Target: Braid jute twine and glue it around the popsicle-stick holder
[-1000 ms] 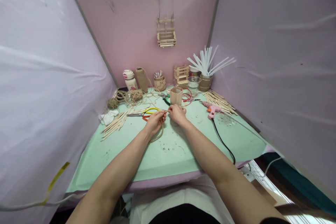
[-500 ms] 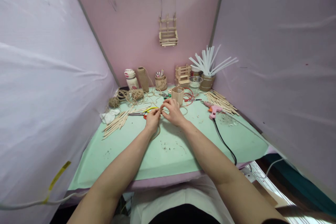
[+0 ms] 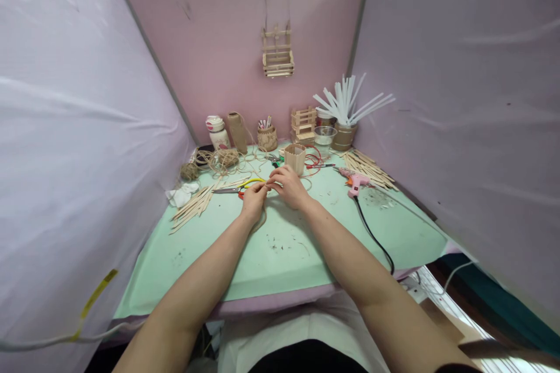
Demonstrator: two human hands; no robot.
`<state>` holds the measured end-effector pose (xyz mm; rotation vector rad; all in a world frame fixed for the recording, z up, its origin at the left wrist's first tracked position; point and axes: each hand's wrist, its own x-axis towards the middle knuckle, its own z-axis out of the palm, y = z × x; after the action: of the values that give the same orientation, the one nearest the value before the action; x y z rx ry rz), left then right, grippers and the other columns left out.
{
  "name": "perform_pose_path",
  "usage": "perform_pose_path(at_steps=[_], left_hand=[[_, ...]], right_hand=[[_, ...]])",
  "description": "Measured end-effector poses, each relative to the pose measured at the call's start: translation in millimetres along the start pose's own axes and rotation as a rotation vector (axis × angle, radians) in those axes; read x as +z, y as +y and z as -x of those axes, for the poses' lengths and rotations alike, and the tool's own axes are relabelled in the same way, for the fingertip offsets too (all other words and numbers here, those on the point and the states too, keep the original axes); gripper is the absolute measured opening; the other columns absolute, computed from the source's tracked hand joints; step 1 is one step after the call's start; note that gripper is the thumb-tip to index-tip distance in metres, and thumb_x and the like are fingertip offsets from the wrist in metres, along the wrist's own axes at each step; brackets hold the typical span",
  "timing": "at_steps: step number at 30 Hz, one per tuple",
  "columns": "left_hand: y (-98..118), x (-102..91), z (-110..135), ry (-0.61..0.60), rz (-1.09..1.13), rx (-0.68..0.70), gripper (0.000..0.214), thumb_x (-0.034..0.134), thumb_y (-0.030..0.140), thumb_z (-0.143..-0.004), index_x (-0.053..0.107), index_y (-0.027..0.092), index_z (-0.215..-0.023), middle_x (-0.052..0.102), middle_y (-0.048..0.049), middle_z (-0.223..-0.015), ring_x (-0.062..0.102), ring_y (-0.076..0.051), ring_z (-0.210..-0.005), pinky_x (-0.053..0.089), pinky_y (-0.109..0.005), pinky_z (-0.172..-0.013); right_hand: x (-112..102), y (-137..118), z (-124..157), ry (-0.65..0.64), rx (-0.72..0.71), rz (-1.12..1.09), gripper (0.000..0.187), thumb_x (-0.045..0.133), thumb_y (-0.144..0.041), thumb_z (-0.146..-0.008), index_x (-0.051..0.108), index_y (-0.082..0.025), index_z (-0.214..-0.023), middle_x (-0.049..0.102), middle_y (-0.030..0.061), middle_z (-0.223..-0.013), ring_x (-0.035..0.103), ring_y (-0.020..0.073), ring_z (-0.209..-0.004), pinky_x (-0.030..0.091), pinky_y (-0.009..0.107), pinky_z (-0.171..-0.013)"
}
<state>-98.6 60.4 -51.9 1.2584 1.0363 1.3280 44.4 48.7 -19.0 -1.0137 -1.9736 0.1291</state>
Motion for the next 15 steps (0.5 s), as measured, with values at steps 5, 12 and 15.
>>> perform_pose_path(at_steps=[5, 12, 15], left_hand=[[2.9, 2.3, 1.2, -0.009, -0.016, 0.010, 0.023, 0.069, 0.035, -0.066, 0.068, 0.015, -0.075, 0.057, -0.0001, -0.063, 0.042, -0.009, -0.053, 0.030, -0.022, -0.050], [12.1, 3.4, 4.6, 0.013, -0.094, 0.056, 0.021, 0.068, 0.031, -0.067, 0.072, 0.015, -0.079, 0.063, -0.0024, -0.067, 0.052, -0.013, -0.063, 0.039, -0.024, -0.061], [14.5, 2.6, 5.6, 0.004, -0.154, 0.091, 0.018, 0.066, 0.029, -0.067, 0.072, 0.016, -0.077, 0.065, -0.0029, -0.069, 0.055, -0.014, -0.067, 0.041, -0.026, -0.066]], right_hand=[[7.3, -3.4, -1.4, 0.150, 0.195, -0.183, 0.011, 0.053, -0.021, -0.083, 0.060, -0.018, -0.076, 0.061, 0.0045, -0.087, 0.052, 0.0173, -0.089, 0.041, 0.033, -0.084], [17.7, -3.3, -2.6, 0.133, 0.604, -0.479, 0.016, 0.049, -0.026, -0.076, 0.060, -0.016, -0.070, 0.063, 0.0012, -0.073, 0.057, 0.0143, -0.072, 0.044, 0.025, -0.069], [17.1, -2.4, -3.1, 0.126, 0.615, -0.476, 0.017, 0.050, -0.028, -0.076, 0.061, -0.016, -0.069, 0.063, 0.0009, -0.072, 0.057, 0.0144, -0.072, 0.044, 0.025, -0.069]])
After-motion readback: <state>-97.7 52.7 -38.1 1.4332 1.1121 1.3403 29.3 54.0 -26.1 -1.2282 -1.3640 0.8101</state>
